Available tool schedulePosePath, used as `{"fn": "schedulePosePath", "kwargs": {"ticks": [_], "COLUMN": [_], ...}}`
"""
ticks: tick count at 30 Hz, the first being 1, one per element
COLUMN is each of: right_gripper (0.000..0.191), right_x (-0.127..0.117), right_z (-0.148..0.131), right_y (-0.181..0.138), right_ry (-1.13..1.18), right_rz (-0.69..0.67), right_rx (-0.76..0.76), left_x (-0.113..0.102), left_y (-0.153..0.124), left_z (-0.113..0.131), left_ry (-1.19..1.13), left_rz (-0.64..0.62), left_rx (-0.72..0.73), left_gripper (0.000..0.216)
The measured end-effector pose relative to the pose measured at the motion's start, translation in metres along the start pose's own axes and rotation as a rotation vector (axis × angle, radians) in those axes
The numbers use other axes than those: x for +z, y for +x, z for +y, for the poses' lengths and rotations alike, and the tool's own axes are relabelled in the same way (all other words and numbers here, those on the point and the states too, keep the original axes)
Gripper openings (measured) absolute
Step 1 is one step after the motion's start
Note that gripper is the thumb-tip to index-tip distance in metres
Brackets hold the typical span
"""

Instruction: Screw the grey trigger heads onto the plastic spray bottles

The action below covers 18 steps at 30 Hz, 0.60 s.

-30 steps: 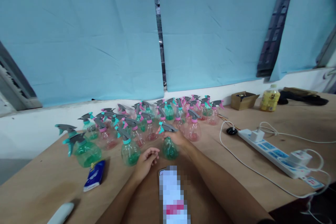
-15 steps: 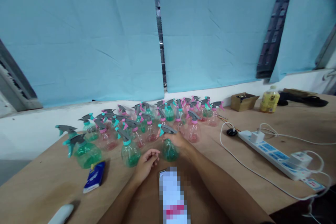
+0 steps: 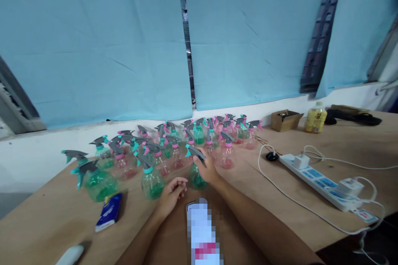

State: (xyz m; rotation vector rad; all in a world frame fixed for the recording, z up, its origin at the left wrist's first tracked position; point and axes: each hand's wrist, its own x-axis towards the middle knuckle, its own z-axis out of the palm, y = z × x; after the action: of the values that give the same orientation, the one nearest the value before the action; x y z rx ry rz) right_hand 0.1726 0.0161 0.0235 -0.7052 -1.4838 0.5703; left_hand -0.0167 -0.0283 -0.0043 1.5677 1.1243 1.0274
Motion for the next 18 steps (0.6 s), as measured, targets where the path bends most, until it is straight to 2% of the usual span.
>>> {"fn": "schedulePosePath", "kwargs": {"ticks": [5, 10, 13, 16, 18], "right_gripper": [0.028, 0.021, 0.021, 0.02, 0.021], "right_x": [0.008, 0.011, 0.009, 0.01, 0.018], "right_z": [-0.002, -0.014, -0.032, -0.062, -0.086], "right_y": [-0.003, 0.003, 0.01, 0.019, 0.024], "right_ry": [-0.105, -0.161, -0.144, -0.086, -0.042], "right_rz": [0.088, 0.209, 0.278, 0.327, 0.306], "right_rx": [0.024, -0.122, -0.168, -0.224, -0.231], "left_x": [0.001, 0.001, 0.001, 0.002, 0.002], "left_y": [0.0, -0.001, -0.001, 0.0, -0.001], "left_z": [0.0, 0.0, -0.002, -0.007, -0.01], "left_ry": [0.007, 0.02, 0.049, 0.14, 0.251], "left_rz": [-0.002, -0.015, -0.025, -0.02, 0.014], "left_rx": [-0.005, -0.004, 0.006, 0.027, 0.031], "left_gripper": [0.033, 0.034, 0.033, 0.03, 0.029]}}
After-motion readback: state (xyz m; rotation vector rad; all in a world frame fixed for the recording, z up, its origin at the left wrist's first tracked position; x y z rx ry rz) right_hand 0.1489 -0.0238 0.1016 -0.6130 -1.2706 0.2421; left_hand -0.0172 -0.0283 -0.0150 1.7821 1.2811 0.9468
